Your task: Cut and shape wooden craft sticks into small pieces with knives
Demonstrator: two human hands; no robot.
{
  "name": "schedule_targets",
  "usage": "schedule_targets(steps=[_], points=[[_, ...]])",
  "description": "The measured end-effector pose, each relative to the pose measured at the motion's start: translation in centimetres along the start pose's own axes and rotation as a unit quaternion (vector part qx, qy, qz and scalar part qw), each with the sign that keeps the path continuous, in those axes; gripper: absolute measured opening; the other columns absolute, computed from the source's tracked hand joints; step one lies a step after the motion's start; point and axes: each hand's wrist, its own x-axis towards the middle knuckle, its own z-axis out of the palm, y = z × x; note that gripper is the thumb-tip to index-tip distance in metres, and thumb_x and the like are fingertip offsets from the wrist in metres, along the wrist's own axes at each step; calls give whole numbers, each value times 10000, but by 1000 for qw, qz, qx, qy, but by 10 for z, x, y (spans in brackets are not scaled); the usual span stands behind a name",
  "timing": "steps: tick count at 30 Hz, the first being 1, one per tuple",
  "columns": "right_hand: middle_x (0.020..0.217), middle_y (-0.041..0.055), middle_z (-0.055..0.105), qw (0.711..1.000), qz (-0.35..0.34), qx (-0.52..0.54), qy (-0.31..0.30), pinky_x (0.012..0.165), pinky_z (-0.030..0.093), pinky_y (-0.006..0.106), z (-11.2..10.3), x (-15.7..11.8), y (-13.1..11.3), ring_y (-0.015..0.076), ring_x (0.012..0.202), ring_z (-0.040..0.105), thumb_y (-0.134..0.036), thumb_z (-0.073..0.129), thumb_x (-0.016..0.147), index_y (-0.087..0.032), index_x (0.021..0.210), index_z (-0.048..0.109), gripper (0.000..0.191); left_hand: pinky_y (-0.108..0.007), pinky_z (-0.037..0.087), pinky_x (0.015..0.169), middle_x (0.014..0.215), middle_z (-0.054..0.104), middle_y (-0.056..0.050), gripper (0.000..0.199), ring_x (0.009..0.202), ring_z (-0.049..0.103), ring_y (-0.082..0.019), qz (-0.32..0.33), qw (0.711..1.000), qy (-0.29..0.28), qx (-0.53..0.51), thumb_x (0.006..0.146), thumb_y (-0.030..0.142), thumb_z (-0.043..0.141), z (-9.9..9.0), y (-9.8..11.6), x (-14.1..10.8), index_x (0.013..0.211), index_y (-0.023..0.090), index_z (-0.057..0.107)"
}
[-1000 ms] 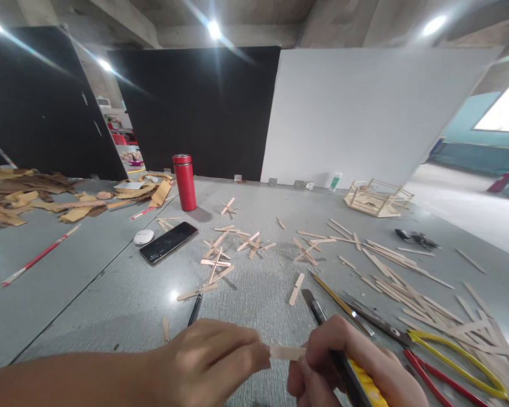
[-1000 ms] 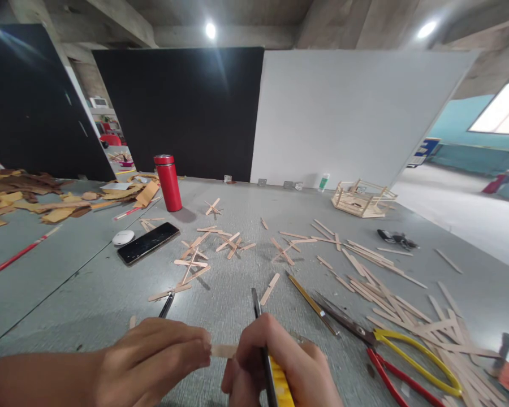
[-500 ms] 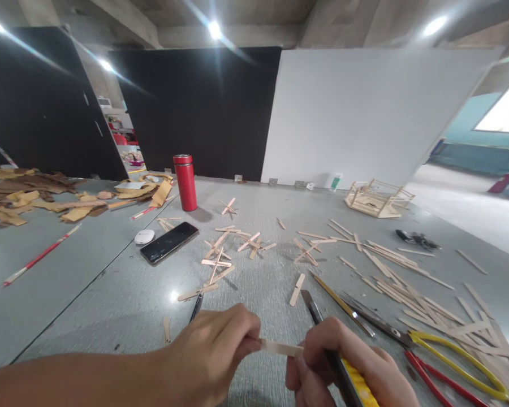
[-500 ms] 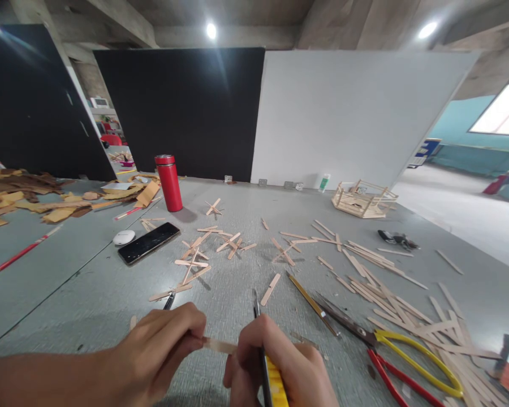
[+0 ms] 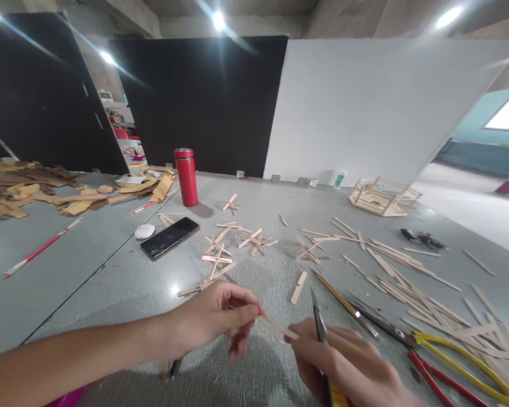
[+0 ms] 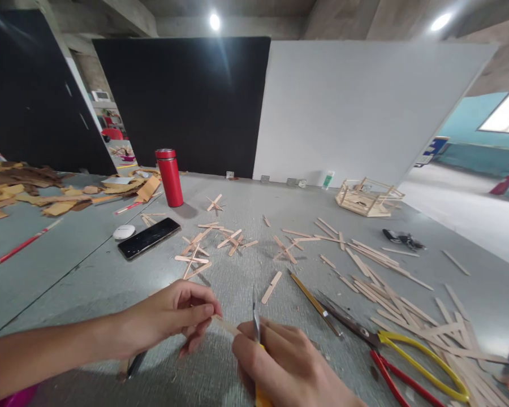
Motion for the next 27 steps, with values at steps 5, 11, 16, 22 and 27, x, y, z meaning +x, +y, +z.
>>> schedule_targets(steps=[5, 11, 16, 22, 27], points=[[809, 9, 710, 995, 99, -3, 31, 541, 546, 259, 15, -9, 23, 158, 577, 677, -716, 306, 1051, -244, 1408, 430, 604, -202, 469, 498, 681, 640, 5, 324, 567, 604, -112, -28, 997, 8, 69, 908, 466, 716, -20, -13, 13, 880, 150, 654], [662, -6, 683, 936, 286, 201, -35, 512, 494, 252, 39, -9, 22, 144, 519, 631, -476, 424, 1096, -220, 1099, 649, 341, -184, 415, 440, 677, 676, 2, 197, 495, 586, -96, -67, 985, -13, 157, 920, 314, 704, -36, -25, 18, 814, 148, 713], [495, -58, 569, 932, 308, 188, -24, 402, 385, 225, 53, -9, 20, 113, 409, 497, -439, 601, 1022, -228, 851, 631, 274, -204, 445, 492, 675, 668, 12, 186, 489, 582, -91, -53, 980, -20, 190, 941, 273, 678, -36, -21, 17, 806, 157, 734], [505, -54, 603, 927, 306, 215, -31, 464, 450, 224, 66, -14, 22, 117, 425, 563, -366, 522, 1067, -238, 861, 610, 257, -214, 433, 483, 665, 663, 11, 207, 474, 574, -96, -36, 976, -35, 210, 946, 272, 666, -37, -18, 17, 805, 157, 763], [557, -42, 658, 924, 293, 238, -60, 455, 459, 207, 67, -17, 25, 114, 443, 593, -345, 527, 1072, -236, 931, 587, 189, -215, 428, 484, 640, 656, 13, 226, 463, 573, -96, -28, 973, -37, 224, 954, 270, 648, -36, -16, 18, 797, 156, 764]])
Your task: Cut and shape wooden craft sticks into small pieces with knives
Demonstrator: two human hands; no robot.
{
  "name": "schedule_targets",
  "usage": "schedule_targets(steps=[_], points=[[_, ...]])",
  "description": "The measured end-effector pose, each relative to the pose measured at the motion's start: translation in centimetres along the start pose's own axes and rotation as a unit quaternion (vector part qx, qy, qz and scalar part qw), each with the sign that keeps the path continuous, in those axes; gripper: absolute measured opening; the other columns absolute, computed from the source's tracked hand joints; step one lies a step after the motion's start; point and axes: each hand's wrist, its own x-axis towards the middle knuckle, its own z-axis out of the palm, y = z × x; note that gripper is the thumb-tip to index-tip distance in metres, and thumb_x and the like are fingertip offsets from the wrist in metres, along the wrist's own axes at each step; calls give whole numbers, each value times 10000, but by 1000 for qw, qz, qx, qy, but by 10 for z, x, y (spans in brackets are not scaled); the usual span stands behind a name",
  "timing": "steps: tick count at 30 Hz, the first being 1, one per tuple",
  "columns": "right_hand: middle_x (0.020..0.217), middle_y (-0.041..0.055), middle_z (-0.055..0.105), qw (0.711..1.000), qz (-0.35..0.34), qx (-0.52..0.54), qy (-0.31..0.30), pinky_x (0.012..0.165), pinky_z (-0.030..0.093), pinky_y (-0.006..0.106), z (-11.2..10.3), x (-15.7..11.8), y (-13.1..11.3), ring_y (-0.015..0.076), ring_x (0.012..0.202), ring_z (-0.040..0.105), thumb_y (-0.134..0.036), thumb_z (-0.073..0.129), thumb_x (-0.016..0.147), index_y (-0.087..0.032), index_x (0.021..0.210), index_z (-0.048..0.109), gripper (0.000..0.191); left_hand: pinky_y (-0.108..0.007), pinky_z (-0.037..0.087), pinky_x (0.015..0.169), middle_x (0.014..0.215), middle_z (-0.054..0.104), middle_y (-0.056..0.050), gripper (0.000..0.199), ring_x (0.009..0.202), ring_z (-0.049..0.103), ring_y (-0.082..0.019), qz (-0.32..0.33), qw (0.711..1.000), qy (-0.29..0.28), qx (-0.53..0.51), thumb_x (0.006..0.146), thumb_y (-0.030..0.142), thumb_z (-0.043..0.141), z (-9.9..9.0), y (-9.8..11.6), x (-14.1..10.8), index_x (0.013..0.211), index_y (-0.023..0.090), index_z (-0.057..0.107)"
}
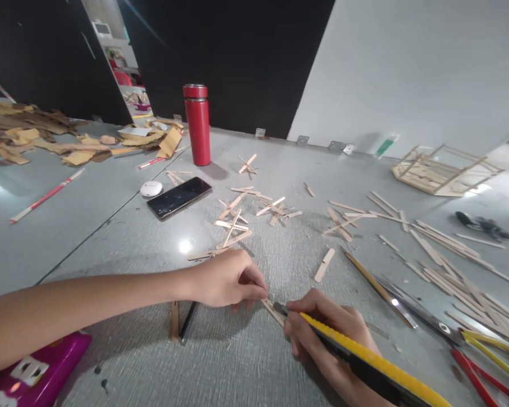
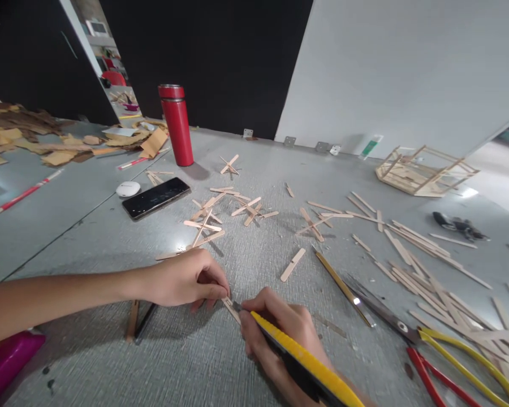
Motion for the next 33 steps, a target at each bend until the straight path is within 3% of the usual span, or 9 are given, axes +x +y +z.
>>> schedule_targets(steps=[5, 8, 17, 25, 33], points=[[604, -43, 653, 999, -19, -11, -37, 473, 457, 217, -1, 1, 3, 114, 474, 575, -317, 518, 1075, -237, 980, 565, 133, -213, 431, 498, 618, 651, 18, 238, 460, 579, -94, 9, 1000, -1, 10, 952, 252, 646, 0, 1, 0, 760, 158, 750], [574, -77, 566, 998, -30, -35, -46, 461, 400, 223, -1, 4, 0, 101, 458, 483, -314, 522, 1075, -238, 973, 579, 140, -213, 443, 513, 624, 653, 20, 230, 464, 586, -91, 8, 1000, -1, 10, 950, 233, 642, -1, 1, 0, 761, 159, 749], [604, -85, 493, 993, -71, -93, -8, 452, 340, 235, 1, 3, 0, 93, 469, 417, -266, 525, 1057, -225, 960, 593, 126, -207, 443, 506, 632, 650, 17, 231, 466, 589, -90, -2, 1000, -4, 20, 942, 221, 641, -1, 3, 0, 741, 152, 729], [584, -82, 528, 999, 6, -7, -44, 459, 365, 234, -3, 0, -1, 102, 469, 434, -361, 492, 1086, -239, 936, 549, 201, -207, 437, 516, 608, 639, 15, 278, 468, 582, -89, -6, 1000, -4, 28, 940, 195, 621, -1, 7, -2, 678, 151, 703], [634, -46, 626, 998, 0, 5, -59, 515, 413, 246, -2, 2, 0, 113, 510, 517, -385, 482, 1089, -233, 965, 554, 209, -206, 434, 509, 599, 626, 21, 286, 464, 580, -90, 0, 1000, -7, 28, 940, 187, 621, -1, 7, -1, 661, 159, 678]])
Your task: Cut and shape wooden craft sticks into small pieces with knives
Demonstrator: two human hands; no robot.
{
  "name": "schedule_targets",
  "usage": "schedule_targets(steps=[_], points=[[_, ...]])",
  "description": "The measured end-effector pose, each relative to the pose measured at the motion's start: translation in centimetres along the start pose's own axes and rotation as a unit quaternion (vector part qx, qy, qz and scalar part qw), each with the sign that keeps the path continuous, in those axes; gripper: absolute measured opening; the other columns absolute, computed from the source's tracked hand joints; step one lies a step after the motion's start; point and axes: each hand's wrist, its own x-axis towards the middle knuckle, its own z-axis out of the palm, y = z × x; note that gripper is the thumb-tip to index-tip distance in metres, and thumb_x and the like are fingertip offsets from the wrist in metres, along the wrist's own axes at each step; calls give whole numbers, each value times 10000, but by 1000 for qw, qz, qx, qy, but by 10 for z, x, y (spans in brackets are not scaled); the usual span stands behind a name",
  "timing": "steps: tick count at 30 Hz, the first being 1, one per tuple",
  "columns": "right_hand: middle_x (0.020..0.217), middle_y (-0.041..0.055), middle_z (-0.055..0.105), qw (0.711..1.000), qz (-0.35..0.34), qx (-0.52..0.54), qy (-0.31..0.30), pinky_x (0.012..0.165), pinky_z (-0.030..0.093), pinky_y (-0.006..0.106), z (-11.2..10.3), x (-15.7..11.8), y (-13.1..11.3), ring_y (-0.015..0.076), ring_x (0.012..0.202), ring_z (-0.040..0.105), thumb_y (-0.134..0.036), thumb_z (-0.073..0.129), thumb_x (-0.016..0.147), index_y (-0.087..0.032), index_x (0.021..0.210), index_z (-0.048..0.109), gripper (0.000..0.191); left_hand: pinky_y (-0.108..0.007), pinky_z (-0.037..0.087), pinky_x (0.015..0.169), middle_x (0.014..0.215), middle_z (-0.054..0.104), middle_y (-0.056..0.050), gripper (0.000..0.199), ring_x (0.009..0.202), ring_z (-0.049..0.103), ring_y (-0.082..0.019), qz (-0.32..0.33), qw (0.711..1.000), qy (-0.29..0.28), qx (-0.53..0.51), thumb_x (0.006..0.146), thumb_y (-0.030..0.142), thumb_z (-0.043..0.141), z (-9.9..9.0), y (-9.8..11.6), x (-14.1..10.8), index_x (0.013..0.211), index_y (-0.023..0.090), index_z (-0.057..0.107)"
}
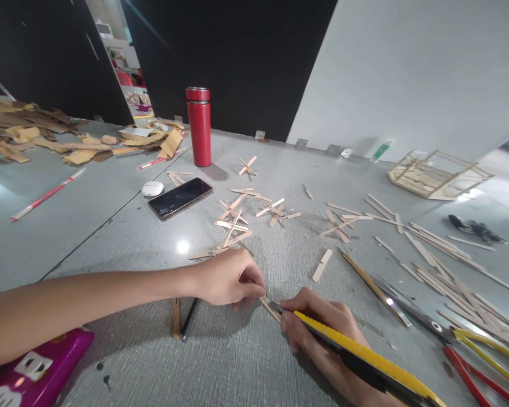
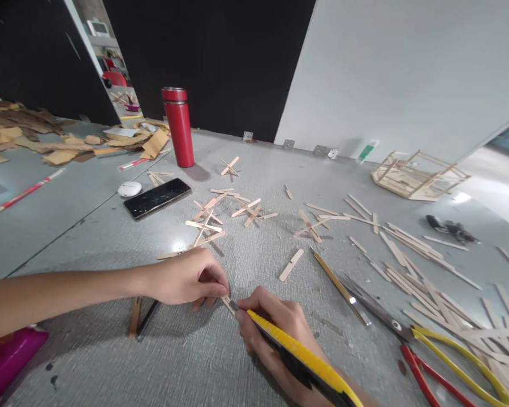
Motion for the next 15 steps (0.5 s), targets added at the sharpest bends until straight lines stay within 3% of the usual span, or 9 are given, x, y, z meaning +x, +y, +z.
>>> schedule_targets(steps=[10, 15], points=[[656, -70, 482, 997, -31, -77, -3, 511, 342, 253, 0, 2, -6, 105, 530, 412, -316, 499, 1072, -214, 959, 619, 193, -210, 454, 519, 629, 635, 21, 209, 478, 594, -92, 6, 1000, -1, -12, 940, 204, 642, 0, -5, 1, 745, 154, 701], [695, -62, 453, 992, -69, -98, -26, 534, 340, 253, 1, 8, -5, 103, 561, 375, -261, 463, 1072, -213, 862, 564, 237, -203, 443, 517, 630, 634, 22, 236, 475, 582, -82, 8, 1000, -14, -18, 946, 197, 632, -2, -8, 3, 721, 153, 685]])
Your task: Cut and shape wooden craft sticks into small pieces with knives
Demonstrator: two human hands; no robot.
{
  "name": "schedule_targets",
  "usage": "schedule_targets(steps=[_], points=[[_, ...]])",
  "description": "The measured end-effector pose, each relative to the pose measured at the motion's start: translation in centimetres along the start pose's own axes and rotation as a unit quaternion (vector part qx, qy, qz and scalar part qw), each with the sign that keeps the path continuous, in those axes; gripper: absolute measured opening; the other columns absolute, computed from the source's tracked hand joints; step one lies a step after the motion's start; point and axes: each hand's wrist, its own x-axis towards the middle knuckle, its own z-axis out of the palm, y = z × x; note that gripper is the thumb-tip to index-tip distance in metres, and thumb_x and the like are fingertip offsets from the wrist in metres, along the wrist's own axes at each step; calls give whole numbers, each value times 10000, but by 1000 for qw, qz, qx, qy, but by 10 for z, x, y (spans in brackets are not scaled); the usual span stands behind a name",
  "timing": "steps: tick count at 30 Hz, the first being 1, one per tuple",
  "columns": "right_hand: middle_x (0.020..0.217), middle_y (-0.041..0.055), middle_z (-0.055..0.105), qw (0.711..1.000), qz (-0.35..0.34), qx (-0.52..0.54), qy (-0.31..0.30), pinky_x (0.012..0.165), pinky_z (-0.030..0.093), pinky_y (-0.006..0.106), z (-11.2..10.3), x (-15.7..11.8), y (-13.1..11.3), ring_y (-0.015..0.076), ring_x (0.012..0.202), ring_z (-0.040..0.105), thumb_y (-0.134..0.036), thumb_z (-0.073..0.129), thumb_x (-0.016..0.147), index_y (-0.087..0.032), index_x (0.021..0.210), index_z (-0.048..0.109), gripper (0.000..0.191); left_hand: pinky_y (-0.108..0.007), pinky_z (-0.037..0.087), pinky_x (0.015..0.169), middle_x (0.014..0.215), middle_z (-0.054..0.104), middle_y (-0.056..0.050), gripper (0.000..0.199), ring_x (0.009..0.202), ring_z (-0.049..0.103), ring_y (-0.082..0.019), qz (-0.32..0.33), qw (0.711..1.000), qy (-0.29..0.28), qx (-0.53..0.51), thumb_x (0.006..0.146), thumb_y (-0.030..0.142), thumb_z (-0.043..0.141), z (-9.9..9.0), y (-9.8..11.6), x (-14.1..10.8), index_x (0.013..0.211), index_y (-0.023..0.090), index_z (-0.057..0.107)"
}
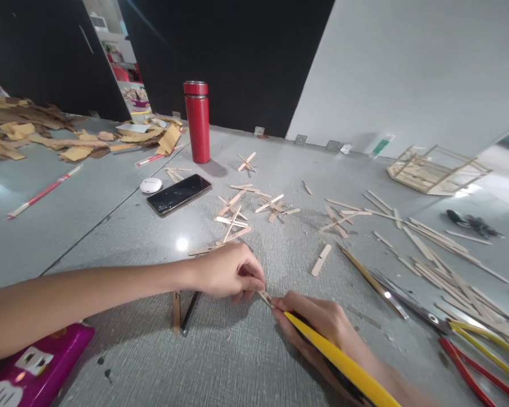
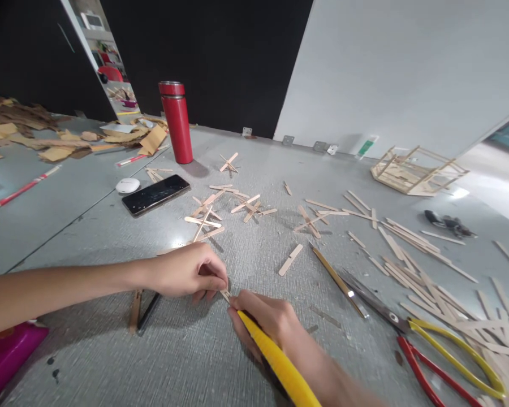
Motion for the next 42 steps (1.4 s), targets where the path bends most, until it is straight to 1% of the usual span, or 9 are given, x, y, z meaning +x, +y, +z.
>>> schedule_targets(steps=[3, 6, 10, 12, 18, 22, 28, 34, 42], points=[[680, -79, 435, 1000, -7, -2, 4, 507, 331, 235, 0, -1, 3, 93, 535, 366, -244, 492, 1061, -216, 918, 575, 168, -207, 454, 525, 637, 645, 17, 244, 488, 597, -89, 1, 1000, -5, 4, 948, 214, 632, -1, 1, -1, 715, 153, 676], [649, -99, 418, 1000, -6, 4, 29, 461, 312, 218, 0, -4, 4, 86, 492, 345, -226, 482, 1059, -223, 989, 566, 109, -206, 457, 525, 643, 648, 19, 231, 495, 609, -93, 2, 1000, 1, 12, 940, 221, 640, 0, 2, -2, 722, 154, 681], [641, -93, 490, 998, 9, 15, 54, 432, 328, 198, 2, -7, 2, 83, 474, 387, -227, 463, 1074, -239, 992, 535, 110, -198, 451, 521, 623, 640, 26, 230, 488, 601, -88, 4, 1000, 9, 20, 939, 214, 636, 0, 3, -2, 722, 156, 685], [644, -90, 507, 998, 11, 19, 52, 431, 330, 195, 2, -9, 3, 83, 475, 398, -235, 479, 1070, -243, 1000, 541, 94, -193, 449, 515, 620, 644, 24, 237, 487, 598, -87, 3, 1000, 9, 21, 939, 208, 631, 0, 3, -2, 713, 156, 679], [613, -111, 430, 999, 15, 31, 38, 438, 290, 211, 2, -8, 7, 85, 476, 334, -249, 507, 1065, -246, 997, 553, 82, -188, 441, 503, 616, 643, 23, 242, 475, 591, -83, 0, 1000, 8, 22, 930, 194, 631, 0, 4, -2, 696, 154, 676], [613, -102, 460, 998, 29, 41, 43, 438, 302, 211, 3, -5, 4, 84, 476, 370, -279, 500, 1076, -240, 989, 567, 116, -192, 442, 504, 617, 646, 17, 238, 473, 592, -86, 3, 1000, 11, 23, 930, 199, 627, 1, 4, -1, 706, 152, 690], [620, -100, 456, 997, 35, 52, 35, 454, 293, 223, 3, -5, 3, 86, 486, 352, -309, 509, 1071, -235, 990, 579, 129, -191, 446, 508, 621, 639, 24, 234, 479, 601, -85, 5, 1000, 9, 29, 932, 203, 620, 0, 3, -1, 710, 156, 675], [622, -86, 501, 996, 56, 67, 28, 453, 330, 220, 3, -7, 5, 91, 488, 402, -324, 501, 1079, -238, 992, 579, 144, -193, 446, 505, 621, 641, 26, 235, 474, 601, -85, 4, 999, 10, 32, 935, 216, 621, 0, 4, -2, 713, 159, 671], [617, -92, 537, 994, 56, 89, 14, 477, 352, 226, 1, -8, 10, 90, 490, 434, -339, 495, 1086, -257, 990, 556, 140, -200, 450, 512, 623, 645, 23, 249, 476, 597, -86, 0, 999, 11, 31, 936, 207, 612, 1, 5, -2, 698, 159, 666]])
